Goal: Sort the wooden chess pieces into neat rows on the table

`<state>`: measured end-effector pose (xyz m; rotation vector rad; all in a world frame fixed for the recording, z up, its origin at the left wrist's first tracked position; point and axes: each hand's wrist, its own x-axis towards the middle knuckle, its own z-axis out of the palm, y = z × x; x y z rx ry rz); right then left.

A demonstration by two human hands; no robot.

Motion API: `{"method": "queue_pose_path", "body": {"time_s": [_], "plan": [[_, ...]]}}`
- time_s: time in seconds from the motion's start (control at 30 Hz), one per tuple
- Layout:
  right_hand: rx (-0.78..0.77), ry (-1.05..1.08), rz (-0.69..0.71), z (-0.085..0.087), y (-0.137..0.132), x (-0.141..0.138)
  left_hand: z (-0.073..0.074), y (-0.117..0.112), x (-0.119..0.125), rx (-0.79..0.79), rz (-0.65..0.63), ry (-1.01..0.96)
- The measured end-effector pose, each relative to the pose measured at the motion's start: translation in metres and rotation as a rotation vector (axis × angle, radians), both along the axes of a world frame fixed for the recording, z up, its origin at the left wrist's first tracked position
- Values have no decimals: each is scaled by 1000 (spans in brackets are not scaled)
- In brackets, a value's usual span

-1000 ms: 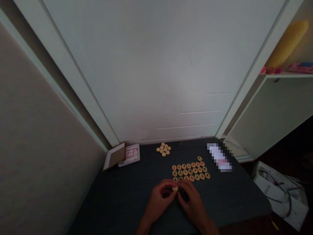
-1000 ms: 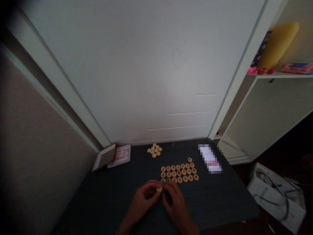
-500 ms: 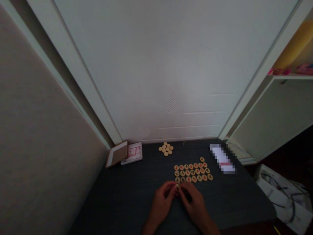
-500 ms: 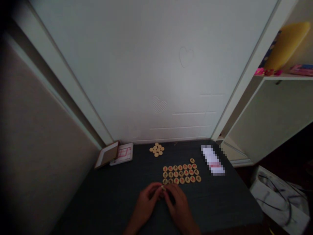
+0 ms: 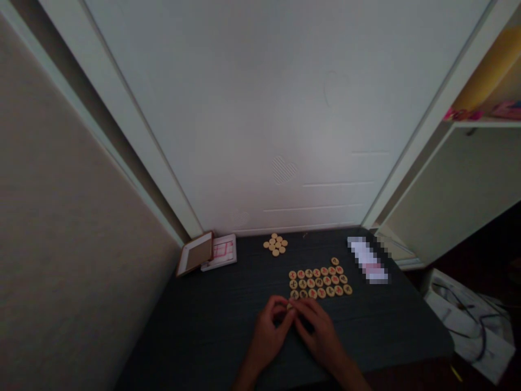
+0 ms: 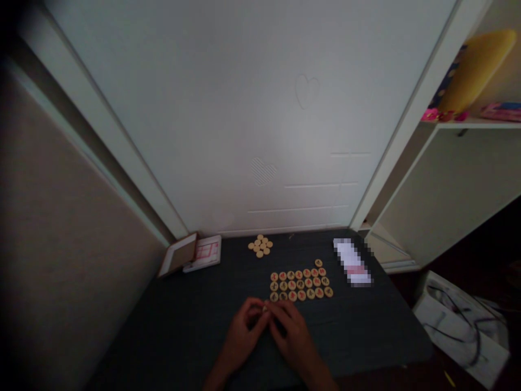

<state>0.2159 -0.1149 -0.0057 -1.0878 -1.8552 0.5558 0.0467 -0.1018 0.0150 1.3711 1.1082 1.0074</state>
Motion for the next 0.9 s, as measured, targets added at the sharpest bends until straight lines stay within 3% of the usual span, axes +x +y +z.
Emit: {"method": "queue_pose_path", "body": {"time_s": [0.43, 0.9], "plan": [[-90, 45, 12, 0, 1, 2, 12, -2, -2, 3, -77, -9], [-109, 51, 69, 3, 0, 3, 0, 0, 4, 69, -23, 42]]}}
